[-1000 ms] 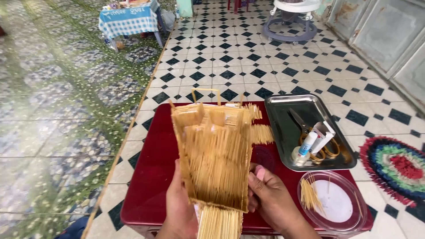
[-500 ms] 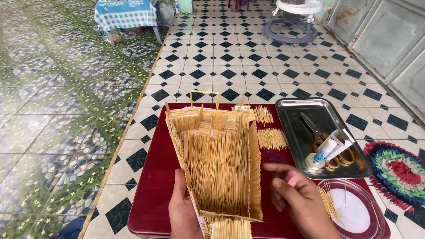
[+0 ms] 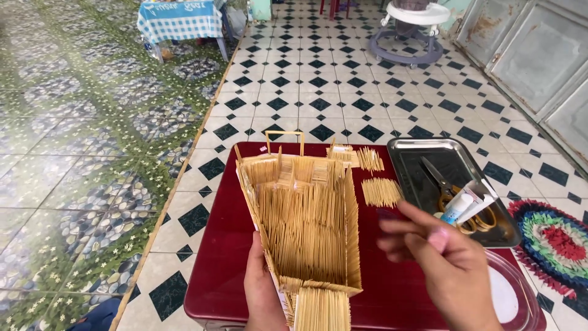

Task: The person repeatedly sharpens thin wooden sticks using a pink handheld tool, holding each stick with the left hand and rotating it while scraping with the right. The person places sharpened sticks into a clear container and occasionally picks up a new stick from a pile on the table. The person also lifts and adjusts a cardboard holder filled with sticks.

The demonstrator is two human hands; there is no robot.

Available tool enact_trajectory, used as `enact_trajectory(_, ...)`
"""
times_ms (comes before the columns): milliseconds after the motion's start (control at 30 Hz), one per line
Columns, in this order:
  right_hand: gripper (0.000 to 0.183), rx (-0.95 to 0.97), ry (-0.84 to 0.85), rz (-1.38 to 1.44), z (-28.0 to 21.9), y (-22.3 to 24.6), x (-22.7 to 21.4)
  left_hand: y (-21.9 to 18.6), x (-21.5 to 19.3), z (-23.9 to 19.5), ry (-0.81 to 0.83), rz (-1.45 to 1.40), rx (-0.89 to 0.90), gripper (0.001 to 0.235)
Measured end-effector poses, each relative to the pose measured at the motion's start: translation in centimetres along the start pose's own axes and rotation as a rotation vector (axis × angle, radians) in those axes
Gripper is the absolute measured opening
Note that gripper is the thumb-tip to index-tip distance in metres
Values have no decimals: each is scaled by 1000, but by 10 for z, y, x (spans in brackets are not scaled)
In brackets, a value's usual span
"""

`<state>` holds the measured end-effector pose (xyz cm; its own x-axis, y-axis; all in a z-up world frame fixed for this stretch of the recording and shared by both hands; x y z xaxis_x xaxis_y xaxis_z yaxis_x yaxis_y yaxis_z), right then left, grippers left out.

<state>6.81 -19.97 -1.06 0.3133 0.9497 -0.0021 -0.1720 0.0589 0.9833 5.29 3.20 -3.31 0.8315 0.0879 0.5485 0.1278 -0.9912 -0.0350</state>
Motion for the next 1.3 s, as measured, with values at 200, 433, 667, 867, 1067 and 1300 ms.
enact_trajectory(200, 43, 53, 35, -140, -2, -14, 0, 2, 2, -13, -37, 522, 100, 65)
enact_trajectory(433, 36, 283, -42, -197, 14, -36, -22, -10, 3, 10, 114, 536, 191, 42)
enact_trajectory(667, 47, 490, -181, -3, 10, -27, -19, 12, -8, 17, 148, 579, 122, 45)
enact_trajectory(867, 60, 723, -105, 183, -2, -46, -7, 30, -33, 37, 105, 748, 60, 63)
enact_trajectory(1067, 19, 707, -61, 204, -3, -72, -10, 38, -29, 29, 126, 746, 44, 61)
enact_trajectory(1300, 24, 656, -18, 140, 6, -110, -31, 32, -18, 49, 658, 858, 157, 71)
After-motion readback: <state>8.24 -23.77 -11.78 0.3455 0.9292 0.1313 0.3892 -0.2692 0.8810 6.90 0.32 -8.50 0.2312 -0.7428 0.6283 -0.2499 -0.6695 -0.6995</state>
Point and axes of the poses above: each hand's wrist, its own z-axis towards the middle knuckle, its own x-axis out of the palm, y = z × x, the point moved 7 cm from there along z, towards the middle knuckle, and after that the axes turned 12 degrees about -y, right-handed, at the moved point
